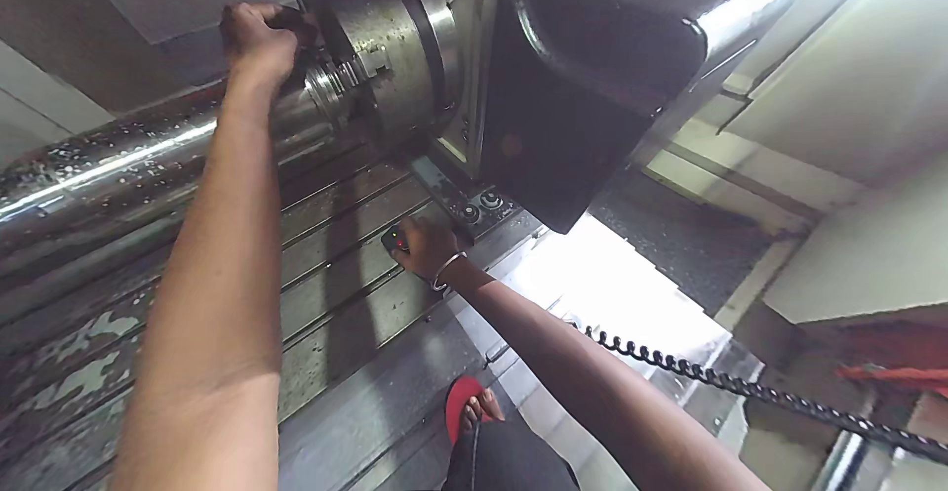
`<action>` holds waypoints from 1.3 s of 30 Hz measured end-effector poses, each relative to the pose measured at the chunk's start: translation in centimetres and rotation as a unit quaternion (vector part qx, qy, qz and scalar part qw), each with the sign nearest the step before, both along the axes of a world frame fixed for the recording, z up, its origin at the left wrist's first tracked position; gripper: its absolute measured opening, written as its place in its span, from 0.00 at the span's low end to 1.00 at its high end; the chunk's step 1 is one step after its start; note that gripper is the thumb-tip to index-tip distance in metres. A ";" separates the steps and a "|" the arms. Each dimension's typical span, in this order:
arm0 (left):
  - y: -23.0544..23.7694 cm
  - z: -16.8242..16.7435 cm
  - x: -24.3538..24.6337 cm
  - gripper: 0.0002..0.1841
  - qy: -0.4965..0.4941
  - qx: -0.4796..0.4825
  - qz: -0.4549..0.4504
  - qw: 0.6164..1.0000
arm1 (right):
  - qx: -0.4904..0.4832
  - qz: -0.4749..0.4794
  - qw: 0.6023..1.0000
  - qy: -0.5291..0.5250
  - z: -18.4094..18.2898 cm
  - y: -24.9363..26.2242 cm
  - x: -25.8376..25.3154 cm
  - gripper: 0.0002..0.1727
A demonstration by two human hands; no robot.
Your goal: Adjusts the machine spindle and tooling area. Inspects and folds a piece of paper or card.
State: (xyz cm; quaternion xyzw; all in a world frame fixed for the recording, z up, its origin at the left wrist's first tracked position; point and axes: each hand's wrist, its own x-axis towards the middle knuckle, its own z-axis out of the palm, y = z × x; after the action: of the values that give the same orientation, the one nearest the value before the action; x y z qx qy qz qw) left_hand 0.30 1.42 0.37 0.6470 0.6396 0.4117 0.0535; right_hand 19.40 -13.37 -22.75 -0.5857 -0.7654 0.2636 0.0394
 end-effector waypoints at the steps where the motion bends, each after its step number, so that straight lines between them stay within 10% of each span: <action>1: -0.1 0.0 0.1 0.14 0.001 0.001 0.003 1.000 | 0.000 -0.001 1.000 0.000 0.0 0.0 0.0 0.37; 20: 0.6 -0.2 -0.3 0.26 -0.015 0.010 -0.053 0.998 | -0.002 0.001 1.000 -0.005 0.3 -0.2 0.0 0.38; 39: -0.7 -0.6 -0.4 0.17 0.055 0.045 -0.034 0.997 | 0.009 -0.006 1.000 0.002 -0.2 -0.3 0.2 0.40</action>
State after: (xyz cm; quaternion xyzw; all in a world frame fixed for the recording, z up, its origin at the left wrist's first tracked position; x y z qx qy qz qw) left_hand -0.10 0.70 -0.22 0.6920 0.6001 0.4013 0.0031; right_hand 19.58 -13.67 -22.95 -0.5895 -0.7642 0.2576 0.0473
